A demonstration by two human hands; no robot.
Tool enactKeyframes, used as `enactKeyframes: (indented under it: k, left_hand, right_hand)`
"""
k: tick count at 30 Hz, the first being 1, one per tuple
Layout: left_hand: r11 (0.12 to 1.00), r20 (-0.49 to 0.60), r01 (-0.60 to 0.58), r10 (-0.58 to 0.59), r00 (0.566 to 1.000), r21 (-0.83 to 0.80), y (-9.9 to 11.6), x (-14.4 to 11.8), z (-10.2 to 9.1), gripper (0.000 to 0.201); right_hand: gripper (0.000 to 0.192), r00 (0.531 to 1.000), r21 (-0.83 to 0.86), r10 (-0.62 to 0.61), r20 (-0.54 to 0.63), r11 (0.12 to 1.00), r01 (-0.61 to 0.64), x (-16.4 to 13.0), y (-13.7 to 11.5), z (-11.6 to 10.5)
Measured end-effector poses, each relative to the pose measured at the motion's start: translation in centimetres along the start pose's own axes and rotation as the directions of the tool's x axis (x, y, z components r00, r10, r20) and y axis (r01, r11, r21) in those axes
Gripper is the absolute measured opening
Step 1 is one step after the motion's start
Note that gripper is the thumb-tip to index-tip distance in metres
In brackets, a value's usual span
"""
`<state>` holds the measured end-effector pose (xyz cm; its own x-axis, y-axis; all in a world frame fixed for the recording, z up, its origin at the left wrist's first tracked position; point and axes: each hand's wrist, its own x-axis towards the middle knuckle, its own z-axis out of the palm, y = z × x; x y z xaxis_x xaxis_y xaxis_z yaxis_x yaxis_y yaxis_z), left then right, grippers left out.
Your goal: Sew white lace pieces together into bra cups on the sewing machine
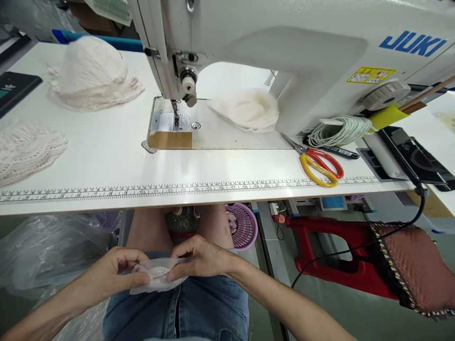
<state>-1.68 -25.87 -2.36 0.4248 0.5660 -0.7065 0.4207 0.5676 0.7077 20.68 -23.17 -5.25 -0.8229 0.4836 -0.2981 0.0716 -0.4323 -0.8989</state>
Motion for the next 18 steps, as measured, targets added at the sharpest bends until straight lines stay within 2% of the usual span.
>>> enactKeyframes:
  k: [3, 6, 12, 18]
  left_hand:
    - [1.0, -0.003, -0.006, 0.006, 1.0, 0.001, 0.0, 0.0, 0.1, 0.03]
    - [1.0, 0.002, -0.022, 0.022, 1.0, -0.012, 0.0, 0.1, 0.2, 0.029]
    - [0.989, 0.0, -0.081, 0.082, 0.997, -0.121, -0.3, -0.1, 0.4, 0.026]
    - [0.989, -0.084, -0.076, 0.066, 0.994, -0.126, -1.1, 0.2, 1.6, 0.023]
  right_hand:
    - [0.04, 0.998, -0.004, 0.055, 0.006, 0.999, -0.055, -0.2, -0.1, 0.1]
    - [0.039, 0.999, -0.05, 0.048, -0.007, 0.998, -0.048, -0.1, -0.2, 0.4]
    - [0.035, 0.995, -0.004, 0.085, -0.058, 0.996, -0.085, -0.3, -0.1, 0.4]
    - [0.034, 0.994, -0.048, 0.079, -0.074, 0.995, -0.083, -0.3, 0.1, 0.3]
